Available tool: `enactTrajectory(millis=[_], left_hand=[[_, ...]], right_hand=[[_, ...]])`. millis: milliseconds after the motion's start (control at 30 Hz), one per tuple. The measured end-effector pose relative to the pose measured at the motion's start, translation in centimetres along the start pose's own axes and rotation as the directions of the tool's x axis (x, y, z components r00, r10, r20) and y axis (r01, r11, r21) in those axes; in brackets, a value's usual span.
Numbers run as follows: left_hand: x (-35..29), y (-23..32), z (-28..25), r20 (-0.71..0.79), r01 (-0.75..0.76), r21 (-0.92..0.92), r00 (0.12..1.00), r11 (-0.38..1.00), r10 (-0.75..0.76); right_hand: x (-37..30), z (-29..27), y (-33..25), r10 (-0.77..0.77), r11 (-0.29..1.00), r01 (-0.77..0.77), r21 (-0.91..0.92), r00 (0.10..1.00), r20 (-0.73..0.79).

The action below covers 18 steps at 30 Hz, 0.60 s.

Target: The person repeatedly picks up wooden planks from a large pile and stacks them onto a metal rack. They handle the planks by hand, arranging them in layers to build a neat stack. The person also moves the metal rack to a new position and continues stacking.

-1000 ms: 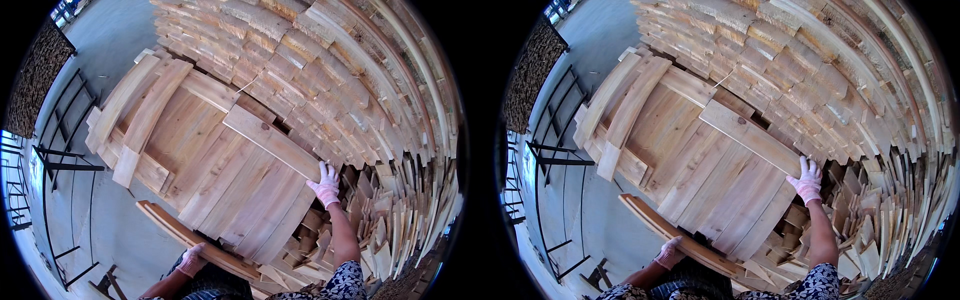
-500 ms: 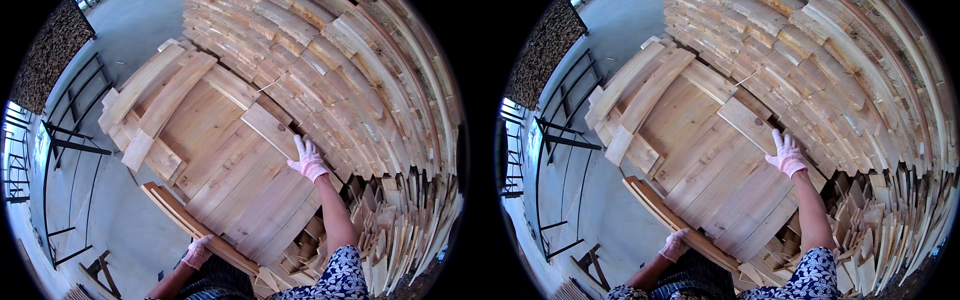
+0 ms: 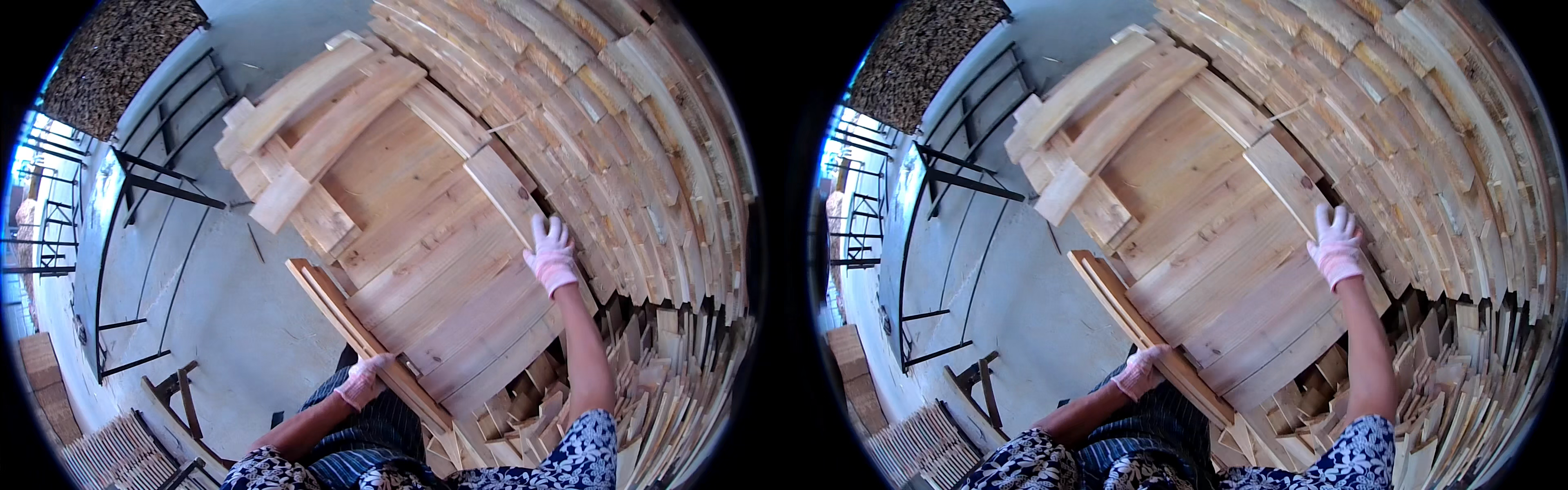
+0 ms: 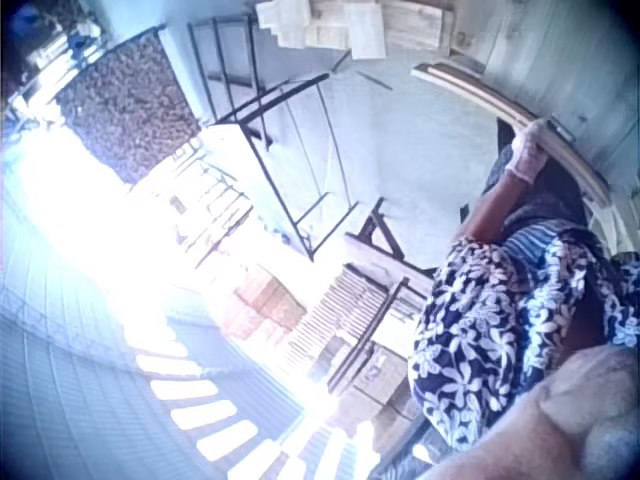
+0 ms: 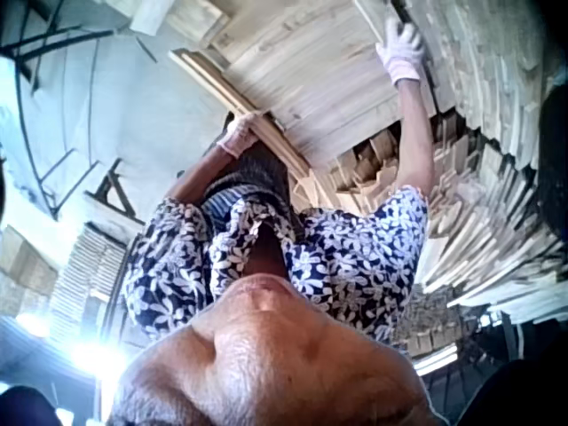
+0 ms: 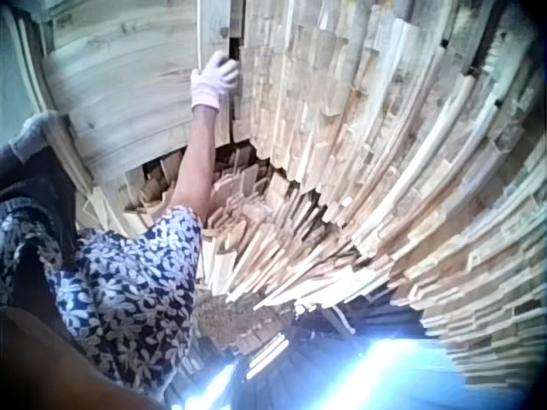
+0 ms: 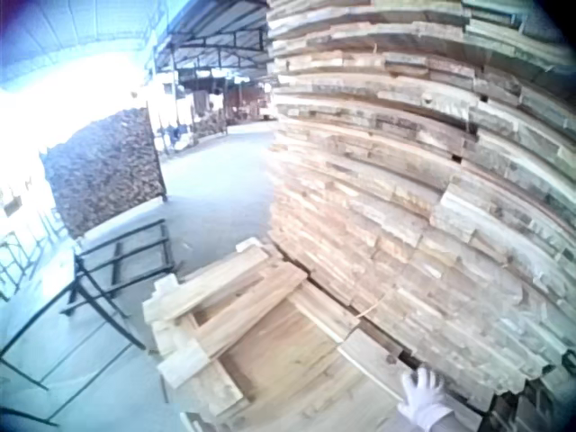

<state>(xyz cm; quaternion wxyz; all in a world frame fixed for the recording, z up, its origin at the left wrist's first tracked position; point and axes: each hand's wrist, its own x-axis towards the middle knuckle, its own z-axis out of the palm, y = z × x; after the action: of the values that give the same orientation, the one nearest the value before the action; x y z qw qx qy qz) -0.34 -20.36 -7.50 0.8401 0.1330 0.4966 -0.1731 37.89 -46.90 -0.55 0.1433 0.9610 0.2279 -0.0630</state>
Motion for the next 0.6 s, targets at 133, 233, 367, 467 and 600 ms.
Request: enactTrajectory(millis=[133, 233, 367, 467, 600], left_hand=[[-6.1, -0.5, 1.6, -0.053, 0.056, 0.031, 0.997, 0.998, -0.055], [-10.5, -1.0, 2.6, 0.107, 0.05, 0.079, 0.993, 0.996, -0.059], [-10.4, -0.5, 5.4, 0.233, 0.034, 0.504, 0.957, 0.863, -0.174], [-7.8, 0.4, 7.5, 0.448, -0.193, 0.532, 0.89, 0.824, -0.081], [-6.3, 2.1, 7.8, 0.126, -0.121, 0.814, 0.992, 0.569, 0.031]], right_hand=[[-11.3, -5.4, -10.1, -0.251, 0.544, -0.044, 0.838, 0.944, 0.213], [-23.0, -8.3, -17.6, -0.615, 0.492, 0.141, 0.859, 0.754, 0.229], [-29.8, -8.4, -19.2, -0.35, 0.372, -0.247, 0.895, 0.856, 0.382], [-28.5, -6.5, -17.4, -0.206, 0.641, -0.166, 0.749, 0.903, 0.377], [-24.0, -2.0, -17.2, -0.047, 0.941, -0.023, 0.337, 0.979, 0.199]])
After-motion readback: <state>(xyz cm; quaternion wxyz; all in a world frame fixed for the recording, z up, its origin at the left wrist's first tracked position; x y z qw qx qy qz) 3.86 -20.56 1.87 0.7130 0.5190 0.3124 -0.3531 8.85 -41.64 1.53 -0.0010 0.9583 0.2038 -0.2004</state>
